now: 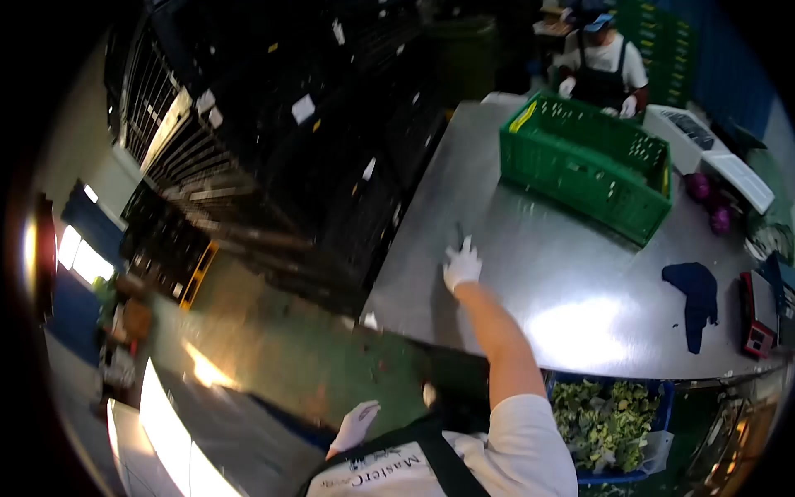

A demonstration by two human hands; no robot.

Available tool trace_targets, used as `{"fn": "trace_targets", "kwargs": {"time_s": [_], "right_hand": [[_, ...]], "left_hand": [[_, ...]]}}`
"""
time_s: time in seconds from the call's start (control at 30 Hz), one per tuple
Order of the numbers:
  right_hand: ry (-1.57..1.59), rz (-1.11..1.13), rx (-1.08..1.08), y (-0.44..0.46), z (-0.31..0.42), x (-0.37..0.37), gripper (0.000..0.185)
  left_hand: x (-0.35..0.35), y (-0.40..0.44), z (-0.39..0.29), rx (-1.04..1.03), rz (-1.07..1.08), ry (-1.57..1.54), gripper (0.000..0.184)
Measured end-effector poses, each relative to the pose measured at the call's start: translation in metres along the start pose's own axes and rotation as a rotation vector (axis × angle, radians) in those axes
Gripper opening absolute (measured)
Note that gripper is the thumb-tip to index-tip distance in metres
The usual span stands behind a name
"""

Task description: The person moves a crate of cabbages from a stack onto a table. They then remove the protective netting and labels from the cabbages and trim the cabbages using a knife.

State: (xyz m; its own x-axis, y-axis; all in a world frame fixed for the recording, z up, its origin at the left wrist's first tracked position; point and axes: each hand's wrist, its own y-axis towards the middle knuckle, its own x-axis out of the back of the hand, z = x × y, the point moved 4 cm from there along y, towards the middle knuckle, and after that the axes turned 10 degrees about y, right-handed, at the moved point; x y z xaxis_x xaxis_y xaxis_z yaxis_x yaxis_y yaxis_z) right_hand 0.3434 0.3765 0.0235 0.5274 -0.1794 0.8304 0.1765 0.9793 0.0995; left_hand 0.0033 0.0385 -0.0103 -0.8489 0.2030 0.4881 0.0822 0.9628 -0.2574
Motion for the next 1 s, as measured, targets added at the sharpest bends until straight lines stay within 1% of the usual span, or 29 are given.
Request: {"fn": "trace_targets", "kwargs": {"time_s": [0.03,0.07,0.1,0.13,0.17,0.2,0.27,0.33,0.37,0.43,0.5,0.57,0.63,0.7,0.73,0.77,0.8,0.83,0.9,0.97,1.0], "right_hand": [[-0.105,-0.079,0.016,0.007,-0.023,0.015,0.044],[-0.185,0.014,-0.032,0.01,-0.048,0.024,0.038],[-0.094,0.144,-0.1,0.016,0.041,-0.04,0.033],[-0.069,0.145,-0.124,0.023,0.036,-0.048,0.03],[-0.059,0.159,-0.151,0.026,0.018,-0.049,0.026],[-0.017,0.142,-0.215,0.021,-0.003,-0.035,0.024],[0.147,0.076,-0.354,0.01,-0.014,-0.014,0.02],[0.32,-0.076,-0.434,-0.001,-0.034,0.007,0.021],[0.398,-0.148,-0.463,-0.008,-0.047,0.019,0.021],[0.461,-0.289,-0.419,-0.015,-0.089,0.047,0.027],[0.66,-0.61,-0.171,-0.026,-0.129,0.093,0.035],[0.758,-0.839,-0.274,-0.034,-0.154,0.156,0.037],[0.613,-1.101,-0.296,-0.021,-0.238,0.183,0.031],[0.76,-1.104,-0.319,-0.009,-0.257,0.237,0.027],[0.835,-1.069,-0.292,0.001,-0.254,0.261,0.026],[0.912,-1.019,-0.261,0.017,-0.248,0.284,0.026],[1.003,-0.911,-0.286,0.037,-0.254,0.294,0.026],[1.091,-0.793,-0.301,0.057,-0.261,0.298,0.026],[1.1,-0.685,-0.254,0.096,-0.275,0.297,0.029],[1.191,-0.69,-0.081,0.131,-0.267,0.294,0.033],[1.143,-0.667,-0.037,0.15,-0.285,0.286,0.037]], "left_hand": [[-0.02,0.031,-0.013,-0.025,-0.027,-0.086,0.026],[-0.036,0.053,-0.03,-0.068,-0.057,0.005,0.025],[0.095,0.074,-0.035,-0.039,-0.088,0.063,0.025],[0.108,0.097,-0.046,-0.094,-0.08,0.069,0.026],[0.106,0.112,-0.054,-0.136,-0.066,0.061,0.026],[0.091,0.127,-0.059,-0.156,-0.043,-0.034,0.026],[0.11,0.148,-0.072,-0.169,-0.014,-0.011,0.027],[0.128,0.17,-0.092,-0.204,-0.018,0.017,0.025],[0.136,0.182,-0.089,-0.251,-0.042,0.023,0.025],[0.155,0.198,-0.109,-0.251,-0.092,0.044,0.022],[0.177,0.209,-0.139,-0.316,-0.17,0.156,0.021],[0.199,0.21,-0.194,-0.387,-0.283,0.272,0.018],[0.223,0.22,-0.221,-0.405,-0.484,0.203,0.017],[0.246,0.221,-0.258,-0.525,-0.722,0.156,0.018],[0.254,0.218,-0.288,-0.58,-0.779,0.185,0.018],[0.261,0.212,-0.32,-0.625,-0.846,0.219,0.019],[0.265,0.205,-0.353,-0.681,-0.919,0.303,0.019],[0.266,0.2,-0.383,-0.732,-1.001,0.394,0.019],[0.271,0.192,-0.428,-0.848,-1.091,0.611,0.021],[0.267,0.185,-0.468,-0.927,-1.111,0.748,0.027],[0.266,0.183,-0.481,-0.962,-1.119,0.814,0.028]]}}
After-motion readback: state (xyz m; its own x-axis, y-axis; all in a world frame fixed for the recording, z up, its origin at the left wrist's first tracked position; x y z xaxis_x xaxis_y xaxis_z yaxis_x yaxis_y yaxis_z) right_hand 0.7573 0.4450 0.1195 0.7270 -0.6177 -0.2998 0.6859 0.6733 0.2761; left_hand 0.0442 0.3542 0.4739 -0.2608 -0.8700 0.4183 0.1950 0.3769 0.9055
